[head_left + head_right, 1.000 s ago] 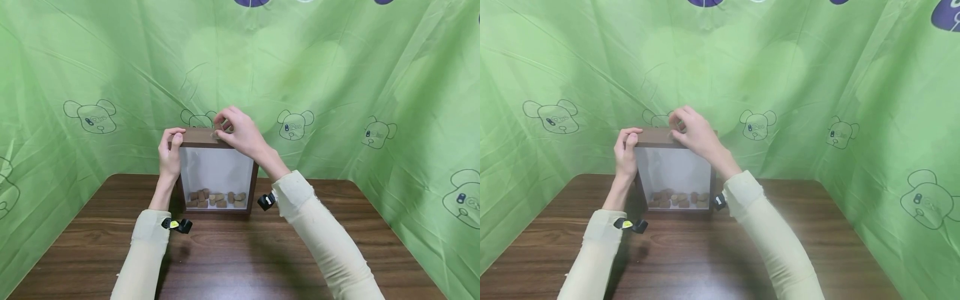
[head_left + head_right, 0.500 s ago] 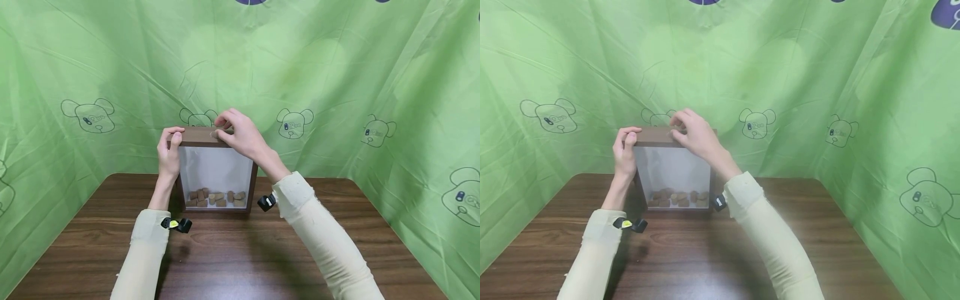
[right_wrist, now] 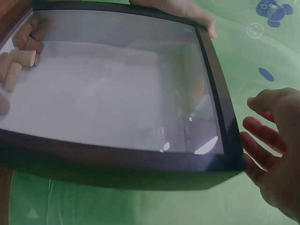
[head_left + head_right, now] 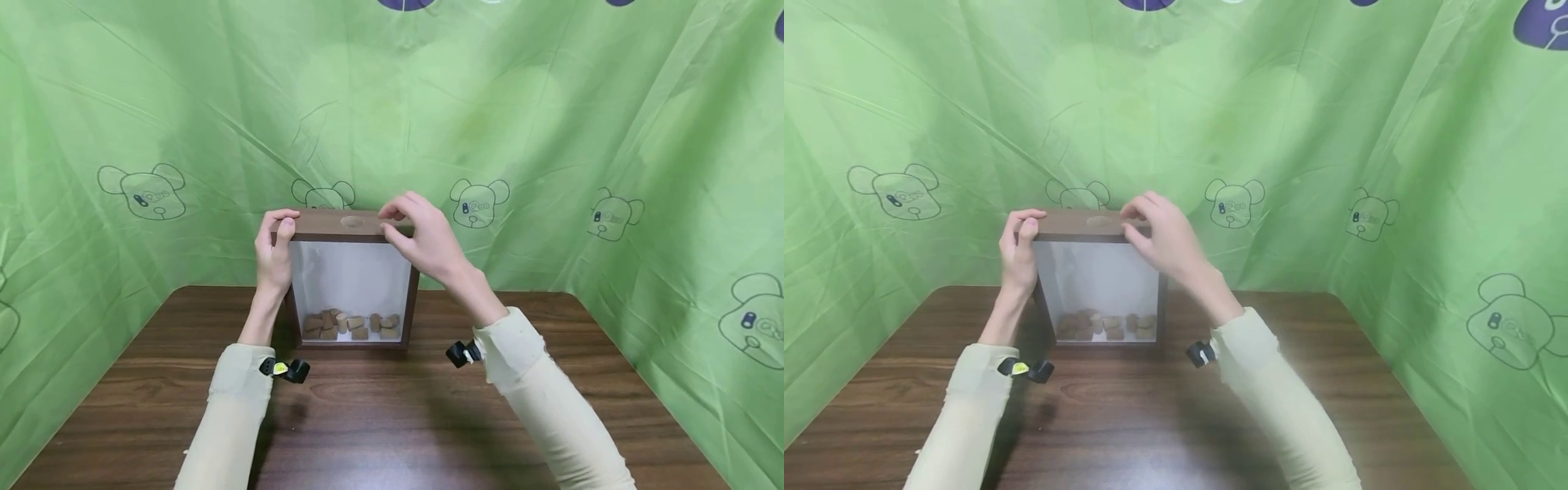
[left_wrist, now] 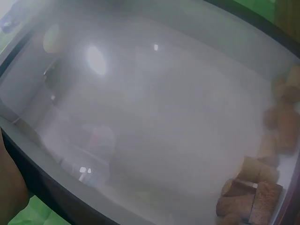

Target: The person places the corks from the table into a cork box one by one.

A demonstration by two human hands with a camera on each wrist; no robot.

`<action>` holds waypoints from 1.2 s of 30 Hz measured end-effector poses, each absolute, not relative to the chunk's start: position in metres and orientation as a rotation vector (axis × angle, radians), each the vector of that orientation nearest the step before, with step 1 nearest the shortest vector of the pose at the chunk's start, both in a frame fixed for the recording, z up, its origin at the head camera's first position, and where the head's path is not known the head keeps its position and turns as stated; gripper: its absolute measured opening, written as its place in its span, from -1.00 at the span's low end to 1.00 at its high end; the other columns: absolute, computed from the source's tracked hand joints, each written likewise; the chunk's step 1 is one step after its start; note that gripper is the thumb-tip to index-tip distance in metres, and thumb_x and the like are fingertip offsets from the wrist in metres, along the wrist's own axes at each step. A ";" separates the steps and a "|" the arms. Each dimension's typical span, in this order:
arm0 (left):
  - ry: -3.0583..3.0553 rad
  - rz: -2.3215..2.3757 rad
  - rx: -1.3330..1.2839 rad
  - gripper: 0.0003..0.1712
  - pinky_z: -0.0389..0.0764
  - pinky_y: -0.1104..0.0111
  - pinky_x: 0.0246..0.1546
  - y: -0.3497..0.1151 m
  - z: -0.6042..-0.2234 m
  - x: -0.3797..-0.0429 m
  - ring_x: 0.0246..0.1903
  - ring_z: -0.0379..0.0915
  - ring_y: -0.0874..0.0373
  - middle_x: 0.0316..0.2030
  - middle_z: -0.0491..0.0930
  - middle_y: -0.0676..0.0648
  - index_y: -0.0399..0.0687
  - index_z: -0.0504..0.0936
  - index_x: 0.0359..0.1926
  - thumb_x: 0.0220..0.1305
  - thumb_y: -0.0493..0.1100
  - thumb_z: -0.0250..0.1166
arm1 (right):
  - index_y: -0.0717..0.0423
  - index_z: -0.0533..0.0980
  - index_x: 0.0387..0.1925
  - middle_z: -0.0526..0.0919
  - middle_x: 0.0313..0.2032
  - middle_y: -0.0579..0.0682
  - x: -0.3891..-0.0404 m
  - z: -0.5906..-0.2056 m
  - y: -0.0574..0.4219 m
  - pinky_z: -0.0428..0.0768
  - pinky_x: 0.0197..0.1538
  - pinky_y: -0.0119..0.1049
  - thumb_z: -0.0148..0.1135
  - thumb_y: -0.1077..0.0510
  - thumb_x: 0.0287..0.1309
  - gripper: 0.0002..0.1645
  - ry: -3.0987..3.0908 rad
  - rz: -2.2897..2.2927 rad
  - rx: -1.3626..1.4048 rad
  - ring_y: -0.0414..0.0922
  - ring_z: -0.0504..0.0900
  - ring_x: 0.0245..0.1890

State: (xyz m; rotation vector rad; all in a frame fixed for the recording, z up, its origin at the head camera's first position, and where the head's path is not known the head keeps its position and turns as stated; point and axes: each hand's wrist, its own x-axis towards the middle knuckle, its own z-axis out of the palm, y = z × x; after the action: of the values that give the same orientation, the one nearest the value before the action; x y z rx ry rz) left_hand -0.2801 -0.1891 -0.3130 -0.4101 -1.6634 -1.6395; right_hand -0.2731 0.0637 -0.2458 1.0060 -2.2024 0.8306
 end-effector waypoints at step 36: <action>-2.131 -1.393 -0.390 -0.40 0.06 -0.12 0.42 -0.231 -0.323 -0.282 0.49 0.02 0.09 0.48 0.18 0.14 0.40 0.20 0.48 0.47 0.20 -0.02 | 0.12 0.62 -0.16 0.63 -0.19 0.00 -0.245 -0.308 0.147 0.51 0.04 -0.12 0.33 0.23 0.18 -0.83 -2.203 0.844 0.812 -0.09 0.55 -0.11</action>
State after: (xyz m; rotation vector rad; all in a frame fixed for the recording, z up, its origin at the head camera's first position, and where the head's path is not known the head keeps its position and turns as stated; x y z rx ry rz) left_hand -0.2822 -0.2313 -0.3229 -0.3904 -2.1314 -1.3933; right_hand -0.2450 0.1468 -0.3083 0.8115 -2.2034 0.8441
